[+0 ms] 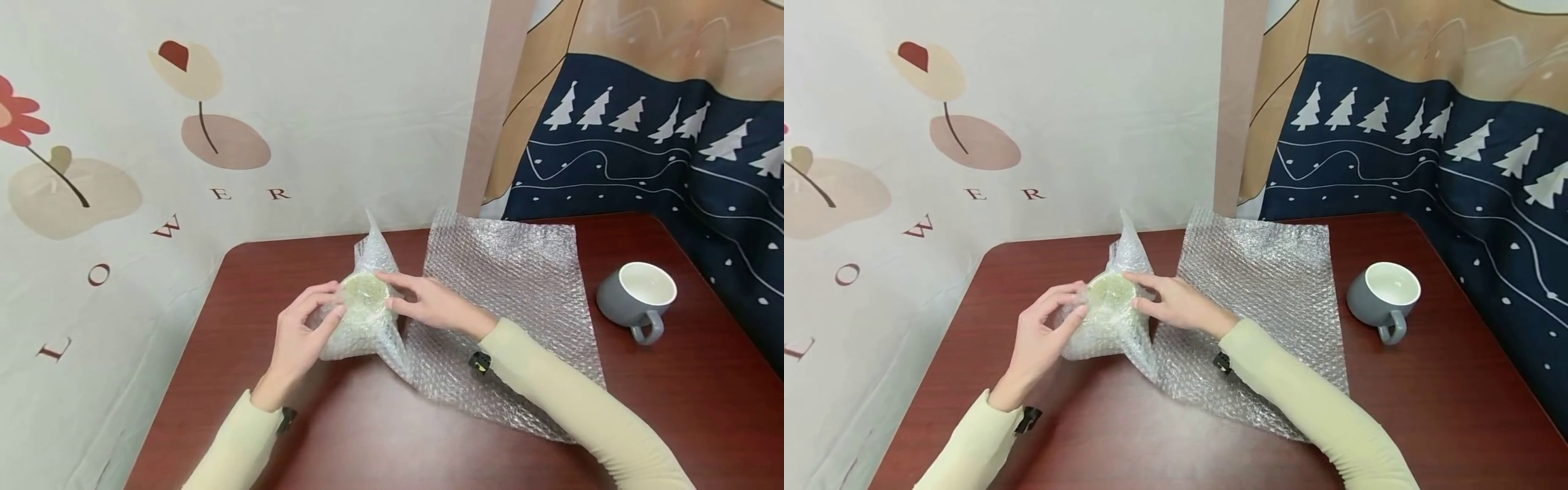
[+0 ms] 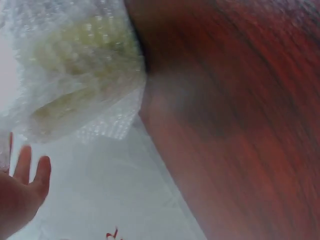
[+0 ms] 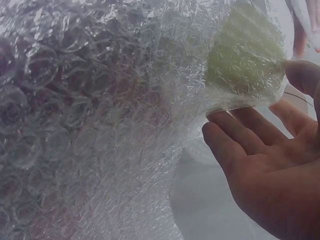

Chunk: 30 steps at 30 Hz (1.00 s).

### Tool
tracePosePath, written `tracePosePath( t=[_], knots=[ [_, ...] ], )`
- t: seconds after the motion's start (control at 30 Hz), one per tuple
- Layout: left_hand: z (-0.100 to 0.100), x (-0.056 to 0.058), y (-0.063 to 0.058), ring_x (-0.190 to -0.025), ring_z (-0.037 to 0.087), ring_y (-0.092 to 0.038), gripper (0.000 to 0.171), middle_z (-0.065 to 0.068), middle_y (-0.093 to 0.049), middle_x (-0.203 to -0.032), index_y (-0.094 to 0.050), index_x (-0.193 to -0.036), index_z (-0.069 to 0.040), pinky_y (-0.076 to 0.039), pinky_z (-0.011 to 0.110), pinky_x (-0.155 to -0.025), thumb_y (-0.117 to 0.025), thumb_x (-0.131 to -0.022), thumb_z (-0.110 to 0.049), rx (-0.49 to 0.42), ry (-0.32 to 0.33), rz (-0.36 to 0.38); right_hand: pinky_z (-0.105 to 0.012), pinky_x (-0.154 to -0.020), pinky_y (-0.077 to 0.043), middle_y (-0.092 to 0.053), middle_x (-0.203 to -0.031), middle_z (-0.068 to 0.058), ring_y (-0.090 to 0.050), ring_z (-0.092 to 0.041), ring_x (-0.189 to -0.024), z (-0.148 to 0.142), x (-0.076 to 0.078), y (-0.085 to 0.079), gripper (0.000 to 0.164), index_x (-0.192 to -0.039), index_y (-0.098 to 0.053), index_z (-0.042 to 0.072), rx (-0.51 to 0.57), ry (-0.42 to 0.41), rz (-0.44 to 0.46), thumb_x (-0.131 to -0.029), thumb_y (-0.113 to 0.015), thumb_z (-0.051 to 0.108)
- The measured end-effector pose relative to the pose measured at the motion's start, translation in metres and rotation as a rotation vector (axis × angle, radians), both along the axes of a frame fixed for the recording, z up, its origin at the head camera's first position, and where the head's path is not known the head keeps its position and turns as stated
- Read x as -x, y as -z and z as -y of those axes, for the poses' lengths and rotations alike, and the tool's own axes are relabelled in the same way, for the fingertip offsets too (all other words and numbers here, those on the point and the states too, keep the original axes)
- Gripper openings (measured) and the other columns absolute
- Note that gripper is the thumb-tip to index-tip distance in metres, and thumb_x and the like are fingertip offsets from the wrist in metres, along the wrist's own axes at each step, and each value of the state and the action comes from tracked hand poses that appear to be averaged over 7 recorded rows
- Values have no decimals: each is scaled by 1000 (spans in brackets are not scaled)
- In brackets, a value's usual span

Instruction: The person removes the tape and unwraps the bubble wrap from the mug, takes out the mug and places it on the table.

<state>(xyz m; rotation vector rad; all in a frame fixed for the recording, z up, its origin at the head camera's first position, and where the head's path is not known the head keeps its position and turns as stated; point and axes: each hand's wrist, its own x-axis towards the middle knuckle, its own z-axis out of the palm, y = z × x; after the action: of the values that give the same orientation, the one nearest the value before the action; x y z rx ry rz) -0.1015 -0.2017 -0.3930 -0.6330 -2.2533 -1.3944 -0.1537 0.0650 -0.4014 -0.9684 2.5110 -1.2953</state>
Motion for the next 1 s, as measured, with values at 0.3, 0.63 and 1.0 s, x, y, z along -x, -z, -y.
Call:
tracePosePath(
  t=[0.3,0.63,1.0],
  knots=[
    [11,-18,-7,-90,12,-66,23,1,-71,-93,-78,-93,-12,-52,18,-79,-79,-84,9,25,137,-59,-45,-115,-41,-47,-159,-3,-56,-20,-131,0,1,0,57,-160,-43,26,5,10,17,-106,-59,37],
    [14,-28,4,-89,16,-66,2,9,-70,-89,-77,-93,-11,-54,18,-81,-77,-95,-9,38,381,-229,-44,-112,-43,-49,-157,-5,-54,-20,-135,1,0,2,57,-160,-42,25,-2,6,19,-106,-58,37],
    [14,-38,10,-90,19,-66,15,3,-69,-95,-77,-96,-11,-53,21,-89,-67,-103,-20,186,491,-344,-47,-117,-38,-47,-158,-5,-47,-24,-143,1,0,1,58,-160,-43,25,3,10,8,-106,-58,39]
  ],
)
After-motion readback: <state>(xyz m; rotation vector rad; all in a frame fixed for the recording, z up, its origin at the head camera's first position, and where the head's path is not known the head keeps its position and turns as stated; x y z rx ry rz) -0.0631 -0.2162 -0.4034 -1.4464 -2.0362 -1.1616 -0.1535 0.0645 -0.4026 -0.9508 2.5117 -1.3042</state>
